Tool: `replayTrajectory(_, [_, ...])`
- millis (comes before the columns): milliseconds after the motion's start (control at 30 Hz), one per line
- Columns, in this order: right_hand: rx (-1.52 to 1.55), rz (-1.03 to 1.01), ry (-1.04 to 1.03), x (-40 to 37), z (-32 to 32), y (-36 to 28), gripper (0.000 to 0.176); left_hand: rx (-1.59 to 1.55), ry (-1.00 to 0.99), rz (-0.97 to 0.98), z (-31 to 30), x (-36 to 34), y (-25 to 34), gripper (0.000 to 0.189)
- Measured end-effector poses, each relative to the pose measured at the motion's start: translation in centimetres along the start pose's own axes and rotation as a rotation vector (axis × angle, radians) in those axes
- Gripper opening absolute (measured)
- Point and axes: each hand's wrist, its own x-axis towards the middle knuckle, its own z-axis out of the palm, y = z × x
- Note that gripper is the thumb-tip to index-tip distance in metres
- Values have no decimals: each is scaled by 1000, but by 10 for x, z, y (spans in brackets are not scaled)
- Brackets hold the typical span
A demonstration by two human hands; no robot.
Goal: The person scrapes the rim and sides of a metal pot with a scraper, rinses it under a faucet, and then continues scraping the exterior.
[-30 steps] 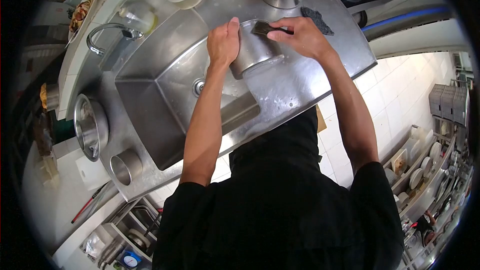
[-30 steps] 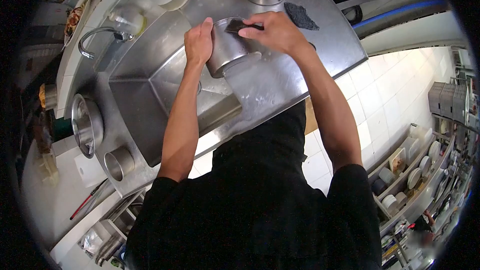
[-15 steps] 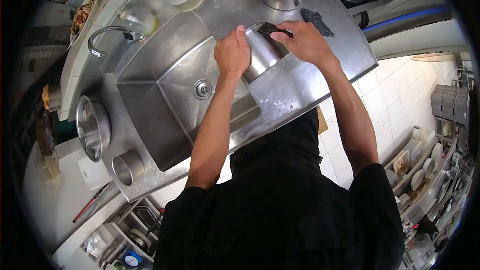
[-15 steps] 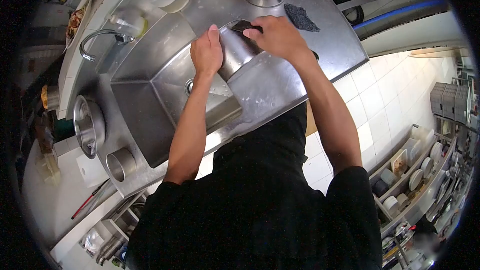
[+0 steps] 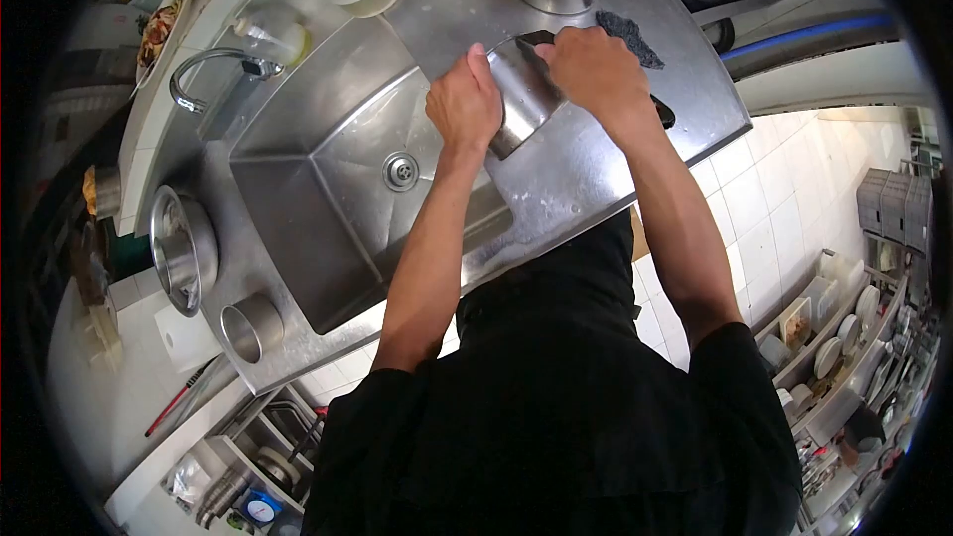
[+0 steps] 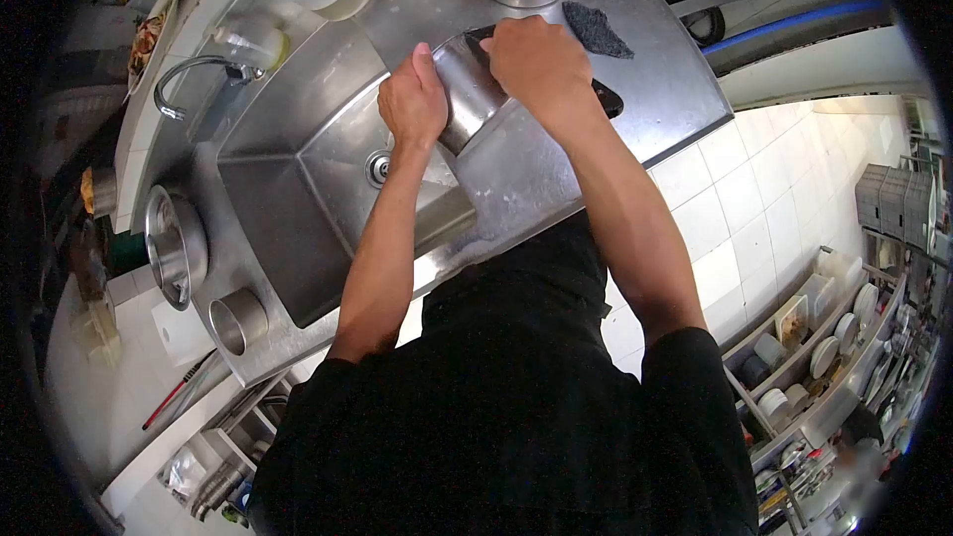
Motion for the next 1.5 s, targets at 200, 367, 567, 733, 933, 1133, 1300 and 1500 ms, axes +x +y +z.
replayTrajectory(200, [-6, -46, 53, 1, 10, 10, 37, 30, -2, 3, 2, -1, 4, 47])
replayTrajectory(367, [23, -62, 28, -3, 0, 4, 39, 10, -1, -11, 0, 1, 11, 46])
replayTrajectory(567, [-7, -111, 77, -9, -1, -2, 34, 29, -9, -43, 0, 1, 16, 47])
replayTrajectory(733, [-1, -64, 86, 1, 2, 11, 35, 36, 34, -22, 2, 1, 15, 48])
replayTrajectory(933, [66, 44, 128, 18, 15, 53, 37, -41, -37, -17, 1, 5, 6, 51])
replayTrajectory(1133, [313, -111, 328, 3, 24, 70, 35, -221, -111, -64, -4, 17, -19, 52])
replayTrajectory(1300, [436, -354, 357, 1, 42, 70, 21, -467, -221, -228, -5, 43, -40, 52])
replayTrajectory(1500, [344, -401, 248, 18, 58, 70, 17, -542, -304, -296, -4, 52, -49, 51])
